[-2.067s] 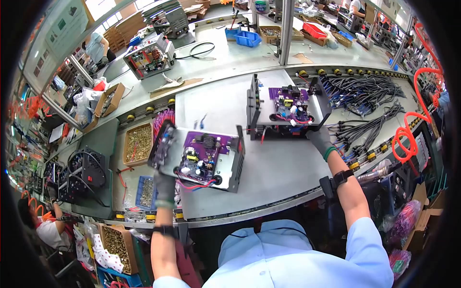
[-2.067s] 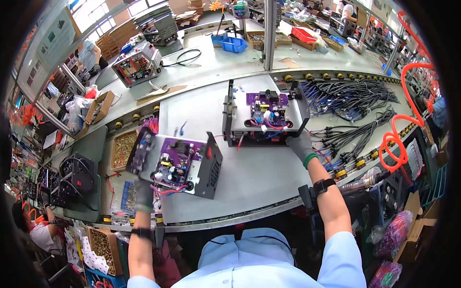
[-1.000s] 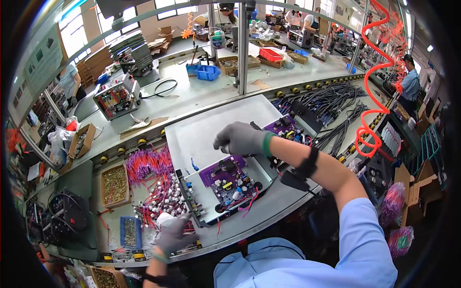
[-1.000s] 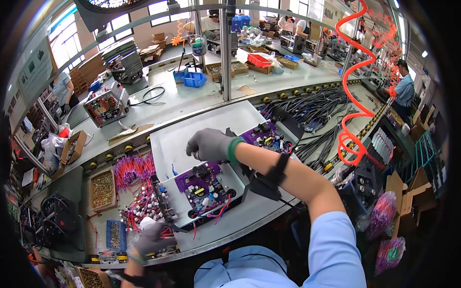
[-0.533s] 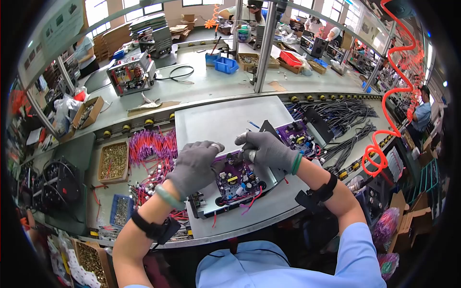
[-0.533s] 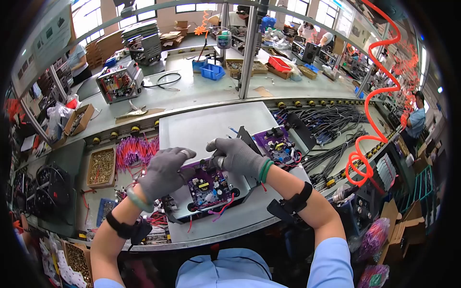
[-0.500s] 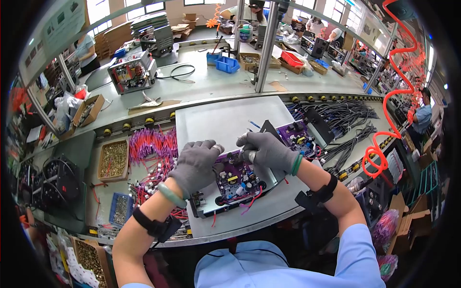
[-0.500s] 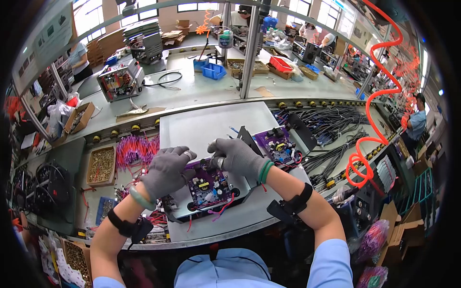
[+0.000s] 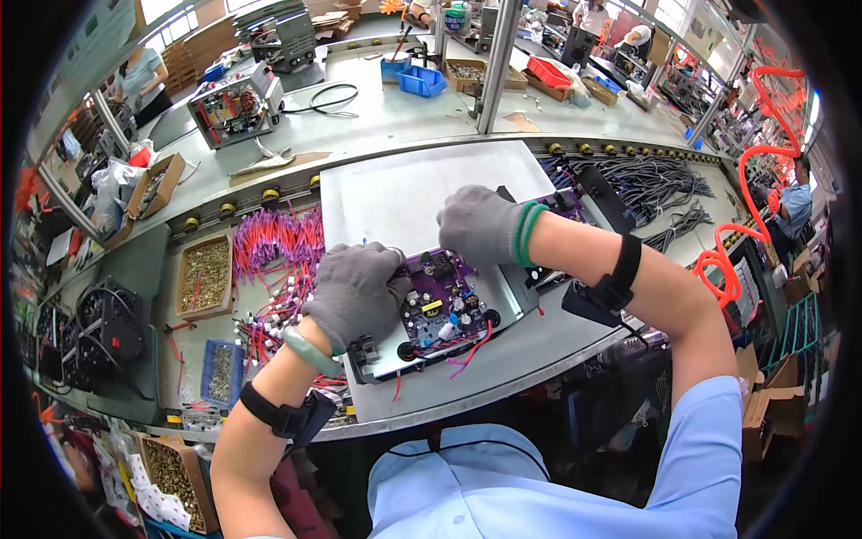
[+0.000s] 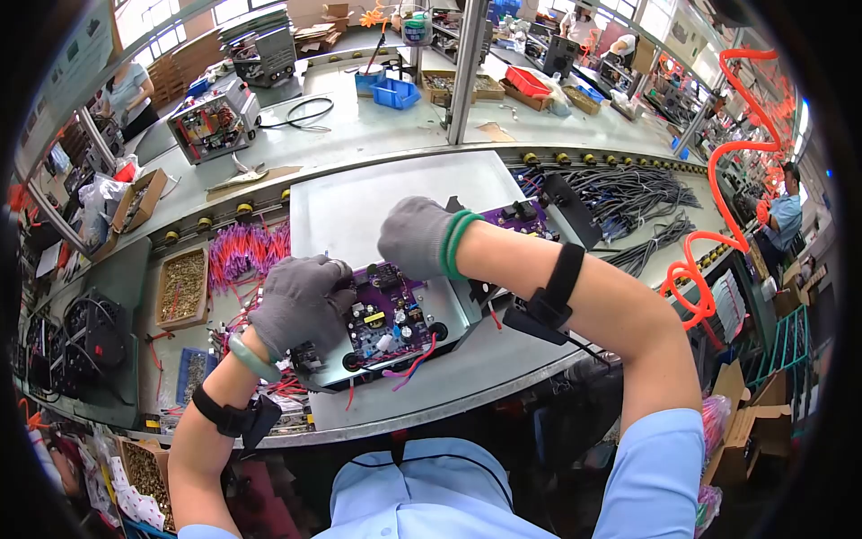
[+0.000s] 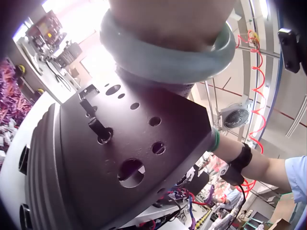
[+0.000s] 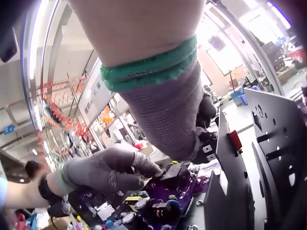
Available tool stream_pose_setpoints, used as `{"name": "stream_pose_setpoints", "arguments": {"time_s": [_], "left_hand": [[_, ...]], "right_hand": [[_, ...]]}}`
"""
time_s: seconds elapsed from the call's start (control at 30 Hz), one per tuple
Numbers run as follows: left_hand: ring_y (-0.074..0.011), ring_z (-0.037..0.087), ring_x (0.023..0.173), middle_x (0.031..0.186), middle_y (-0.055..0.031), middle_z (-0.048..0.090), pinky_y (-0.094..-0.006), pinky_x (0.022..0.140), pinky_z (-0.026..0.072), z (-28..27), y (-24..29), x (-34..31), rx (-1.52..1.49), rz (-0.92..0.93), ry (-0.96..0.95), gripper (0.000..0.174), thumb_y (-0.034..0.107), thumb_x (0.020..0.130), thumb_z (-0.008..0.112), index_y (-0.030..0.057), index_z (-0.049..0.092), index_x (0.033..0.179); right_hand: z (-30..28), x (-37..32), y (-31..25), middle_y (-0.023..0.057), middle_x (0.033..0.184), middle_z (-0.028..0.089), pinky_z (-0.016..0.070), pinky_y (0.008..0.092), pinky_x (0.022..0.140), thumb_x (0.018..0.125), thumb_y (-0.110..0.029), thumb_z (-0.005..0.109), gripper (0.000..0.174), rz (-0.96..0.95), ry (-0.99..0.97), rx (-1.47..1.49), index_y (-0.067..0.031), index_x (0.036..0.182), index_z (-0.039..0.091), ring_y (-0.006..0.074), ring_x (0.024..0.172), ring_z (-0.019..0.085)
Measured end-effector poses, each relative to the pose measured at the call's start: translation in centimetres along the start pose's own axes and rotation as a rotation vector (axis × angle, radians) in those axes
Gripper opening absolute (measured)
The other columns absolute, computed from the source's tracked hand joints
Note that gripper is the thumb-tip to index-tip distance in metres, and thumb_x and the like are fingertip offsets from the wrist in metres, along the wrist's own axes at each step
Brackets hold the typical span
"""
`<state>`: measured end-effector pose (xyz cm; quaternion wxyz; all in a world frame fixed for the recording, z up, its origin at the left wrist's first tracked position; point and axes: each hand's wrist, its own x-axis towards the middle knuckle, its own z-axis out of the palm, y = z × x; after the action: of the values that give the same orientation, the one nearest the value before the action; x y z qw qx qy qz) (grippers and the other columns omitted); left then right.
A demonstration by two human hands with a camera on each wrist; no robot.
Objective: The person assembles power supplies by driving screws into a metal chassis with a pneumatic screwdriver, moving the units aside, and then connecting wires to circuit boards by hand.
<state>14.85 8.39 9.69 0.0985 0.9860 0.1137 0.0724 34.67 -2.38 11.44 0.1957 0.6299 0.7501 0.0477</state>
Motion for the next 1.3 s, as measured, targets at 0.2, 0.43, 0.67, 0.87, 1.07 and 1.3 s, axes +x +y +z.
{"name": "stream_pose_setpoints", "arguments": {"time_s": [0.2, 0.43, 0.67, 0.87, 1.07, 1.3], "left_hand": [[-0.0337, 0.066, 0.082, 0.085, -0.0121, 0.068, -0.0437, 0.075, 0.0507, 0.4, -0.4, -0.1, -0.095, 0.022, 0.101, 0.020, 0.027, 0.082, 0.071, 0.0105, 0.074, 0.094], [-0.0333, 0.067, 0.080, 0.085, -0.0114, 0.069, -0.0446, 0.073, 0.0518, 0.8, -0.5, -0.1, -0.117, 0.036, 0.164, 0.020, 0.026, 0.081, 0.074, 0.0104, 0.074, 0.094], [-0.0326, 0.067, 0.074, 0.083, -0.0121, 0.069, -0.0414, 0.067, 0.0522, 0.8, -0.6, -0.1, -0.200, 0.078, 0.247, 0.018, 0.018, 0.078, 0.077, 0.0087, 0.074, 0.094], [-0.0300, 0.068, 0.072, 0.083, -0.0120, 0.069, -0.0400, 0.066, 0.0520, 0.8, -1.0, -0.2, -0.184, 0.124, 0.265, 0.018, 0.020, 0.080, 0.076, 0.0081, 0.074, 0.094], [-0.0300, 0.069, 0.075, 0.089, -0.0125, 0.070, -0.0379, 0.067, 0.0527, 0.5, -0.5, 0.0, -0.230, 0.048, 0.156, 0.018, 0.019, 0.083, 0.074, 0.0076, 0.074, 0.097], [-0.0323, 0.066, 0.085, 0.100, -0.0112, 0.069, -0.0418, 0.074, 0.0513, -2.4, 3.8, -3.2, -0.178, 0.280, 0.206, 0.030, 0.016, 0.082, 0.072, 0.0076, 0.069, 0.111]], "right_hand": [[-2.5, 1.9, -0.9, 0.0133, 0.082, 0.073, 0.0555, 0.0404, 0.072, 0.073, -0.016, 0.070, 0.012, -0.041, -0.180, -0.113, -0.0093, 0.080, 0.077, 0.0289, 0.082, 0.071], [-4.2, 5.6, -1.3, 0.0118, 0.087, 0.074, 0.0568, 0.0396, 0.076, 0.079, -0.017, 0.068, 0.015, -0.172, -0.434, -0.189, -0.0097, 0.088, 0.078, 0.0295, 0.087, 0.073], [-4.7, 5.4, -0.8, 0.0099, 0.094, 0.073, 0.0566, 0.0423, 0.077, 0.077, -0.015, 0.073, 0.023, 0.078, -0.483, -0.038, -0.0093, 0.099, 0.075, 0.0277, 0.090, 0.071], [-0.4, -5.9, -5.5, 0.0044, 0.086, 0.065, 0.0546, 0.0394, 0.075, 0.079, -0.017, 0.070, 0.010, 0.057, 0.562, 0.257, -0.0137, 0.089, 0.070, 0.0247, 0.083, 0.066], [4.2, -10.3, -12.4, -0.0010, 0.086, 0.064, 0.0460, 0.0362, 0.081, 0.077, -0.023, 0.070, 0.017, 0.026, 0.480, 0.234, -0.0199, 0.094, 0.072, 0.0180, 0.085, 0.063], [2.8, -11.2, -8.6, -0.0022, 0.076, 0.059, 0.0447, 0.0391, 0.087, 0.078, -0.026, 0.070, 0.011, 0.150, 0.604, 0.409, -0.0190, 0.087, 0.066, 0.0182, 0.082, 0.063]]}}
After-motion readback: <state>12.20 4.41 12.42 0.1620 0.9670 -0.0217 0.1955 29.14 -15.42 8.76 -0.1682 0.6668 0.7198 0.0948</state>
